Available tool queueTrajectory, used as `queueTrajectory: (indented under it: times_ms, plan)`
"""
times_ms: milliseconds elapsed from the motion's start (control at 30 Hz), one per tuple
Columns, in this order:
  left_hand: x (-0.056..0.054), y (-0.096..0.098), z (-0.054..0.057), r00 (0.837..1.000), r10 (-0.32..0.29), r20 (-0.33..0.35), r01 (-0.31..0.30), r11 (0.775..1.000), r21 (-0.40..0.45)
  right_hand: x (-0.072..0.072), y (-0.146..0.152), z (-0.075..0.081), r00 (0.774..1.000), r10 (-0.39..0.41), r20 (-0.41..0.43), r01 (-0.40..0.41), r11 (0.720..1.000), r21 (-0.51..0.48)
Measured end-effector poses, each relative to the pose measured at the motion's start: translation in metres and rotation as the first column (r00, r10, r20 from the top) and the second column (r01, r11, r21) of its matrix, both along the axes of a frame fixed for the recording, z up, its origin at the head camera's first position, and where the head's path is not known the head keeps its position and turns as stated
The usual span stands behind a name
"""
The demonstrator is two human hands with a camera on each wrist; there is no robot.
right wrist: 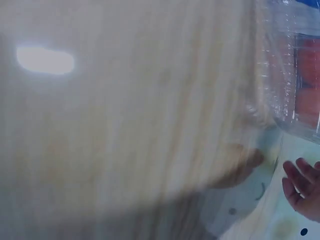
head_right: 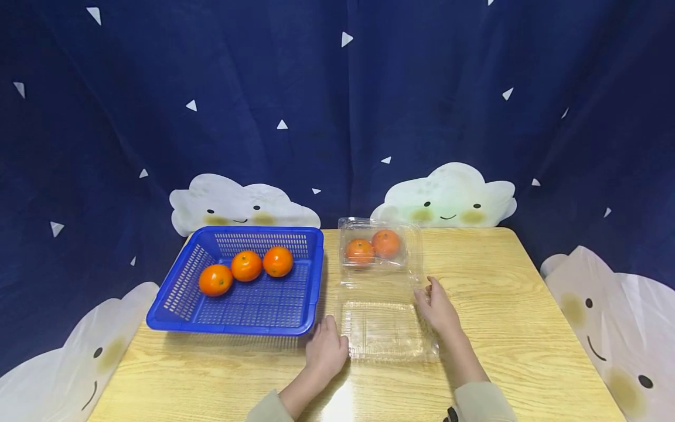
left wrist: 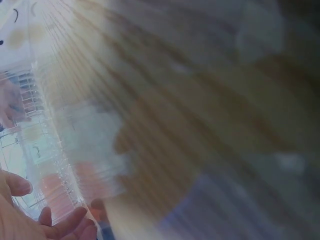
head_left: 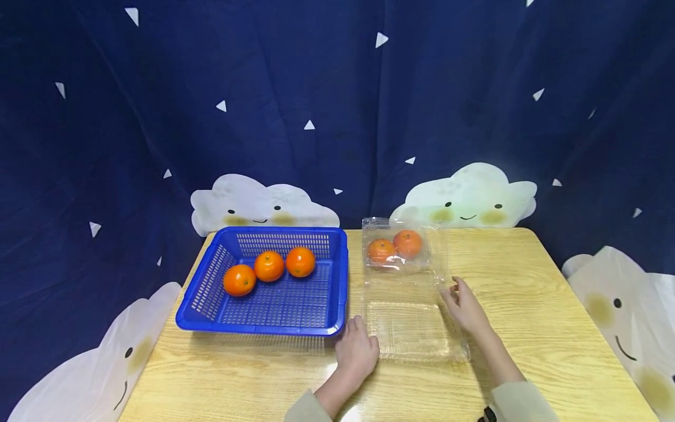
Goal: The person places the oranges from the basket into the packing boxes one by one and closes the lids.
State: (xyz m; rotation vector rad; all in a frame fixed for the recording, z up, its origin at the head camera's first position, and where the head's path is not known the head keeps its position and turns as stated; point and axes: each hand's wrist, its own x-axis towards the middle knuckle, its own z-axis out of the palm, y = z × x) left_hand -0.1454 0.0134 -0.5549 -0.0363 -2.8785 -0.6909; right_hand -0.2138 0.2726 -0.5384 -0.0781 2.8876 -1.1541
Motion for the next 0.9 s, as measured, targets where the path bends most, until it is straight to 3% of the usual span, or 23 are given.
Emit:
queueTrajectory:
  times_ms: [200,333,600,900]
  plan:
    - [0.000,0.000,0.000,1.000,0.002,-0.002,-0.002,1.000,-0.007,0.025,0.003,0.000,0.990,-0.030,-0.138,0.062,0.970,0.234]
    - [0.000,0.000,0.000,1.000,0.004,-0.008,-0.004,1.000,-0.007,0.039,0.002,0.001,0.980,-0.025,-0.200,0.089,0.942,0.323]
    - [0.000,0.000,0.001,1.000,-0.003,0.014,0.003,1.000,-0.004,0.055,0.002,0.003,0.986,-0.037,-0.162,0.098,0.915,0.390]
    - [0.000,-0.001,0.000,1.000,-0.017,0.025,0.016,1.000,0.005,0.055,0.002,-0.001,0.994,-0.056,-0.090,0.088,0.908,0.409]
